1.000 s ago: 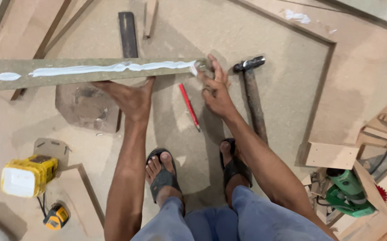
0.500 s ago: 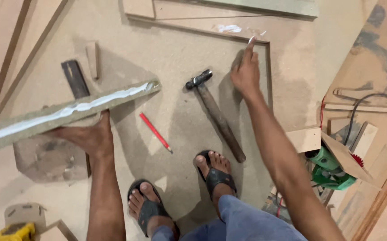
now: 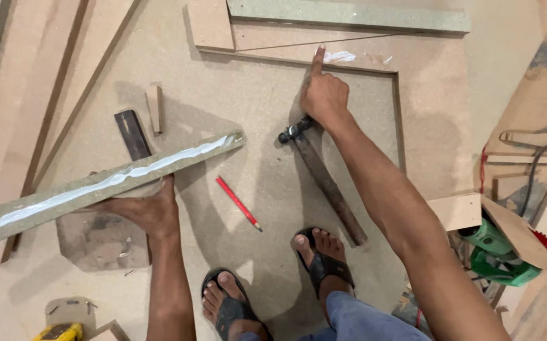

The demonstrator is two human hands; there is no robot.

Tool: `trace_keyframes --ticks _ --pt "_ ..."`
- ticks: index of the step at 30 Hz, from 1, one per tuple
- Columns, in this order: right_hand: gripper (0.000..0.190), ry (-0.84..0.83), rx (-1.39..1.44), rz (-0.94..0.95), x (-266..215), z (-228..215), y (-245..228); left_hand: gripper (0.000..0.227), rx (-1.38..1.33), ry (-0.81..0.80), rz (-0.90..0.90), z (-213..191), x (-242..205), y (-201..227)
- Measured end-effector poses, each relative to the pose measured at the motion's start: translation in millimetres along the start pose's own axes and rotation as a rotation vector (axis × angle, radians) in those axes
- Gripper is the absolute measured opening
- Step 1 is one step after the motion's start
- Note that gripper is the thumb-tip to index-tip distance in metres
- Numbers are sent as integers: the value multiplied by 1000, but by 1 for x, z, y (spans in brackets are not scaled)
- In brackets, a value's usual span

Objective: The person marks wood pieces with a pencil, cuts a piece using a circular saw, hammers nails into the wood, and applies glue to the surface to assemble a frame.

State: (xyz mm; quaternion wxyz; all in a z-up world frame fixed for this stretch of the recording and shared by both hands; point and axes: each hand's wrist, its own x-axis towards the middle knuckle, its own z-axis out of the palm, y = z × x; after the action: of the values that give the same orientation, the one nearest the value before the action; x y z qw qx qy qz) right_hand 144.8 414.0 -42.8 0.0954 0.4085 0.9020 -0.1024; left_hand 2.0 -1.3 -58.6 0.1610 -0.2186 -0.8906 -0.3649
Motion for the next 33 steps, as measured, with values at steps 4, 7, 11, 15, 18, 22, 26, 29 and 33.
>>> trace_keyframes --ticks 4,7,11,15,18,22,26,29,33 --pt "93 -78 -60 7 10 2 -28 162 115 -10 3 -2 1 -2" --pt "95 -94 -85 2 12 3 -47 156 47 2 49 -2 3 0" --pt "99 -110 -177 -48 18 6 -63 159 98 -11 -23 -2 0 3" --pt "94 -110 -285 -155 25 12 -77 154 83 -20 8 6 -1 1" --pt "92 -94 -249 -241 29 14 -81 150 72 -29 39 6 -4 -6" --pt "86 -81 431 -370 15 0 -35 151 63 -23 -13 5 -5 -6" --pt "82 -44 1187 -55 -17 -13 39 147 25 -38 -43 2 0 -5" --pt "75 -97 1159 219 -27 -23 99 149 138 -53 4 5 4 -8" --pt "89 95 371 -40 -26 -11 145 148 87 -24 16 8 2 -10"
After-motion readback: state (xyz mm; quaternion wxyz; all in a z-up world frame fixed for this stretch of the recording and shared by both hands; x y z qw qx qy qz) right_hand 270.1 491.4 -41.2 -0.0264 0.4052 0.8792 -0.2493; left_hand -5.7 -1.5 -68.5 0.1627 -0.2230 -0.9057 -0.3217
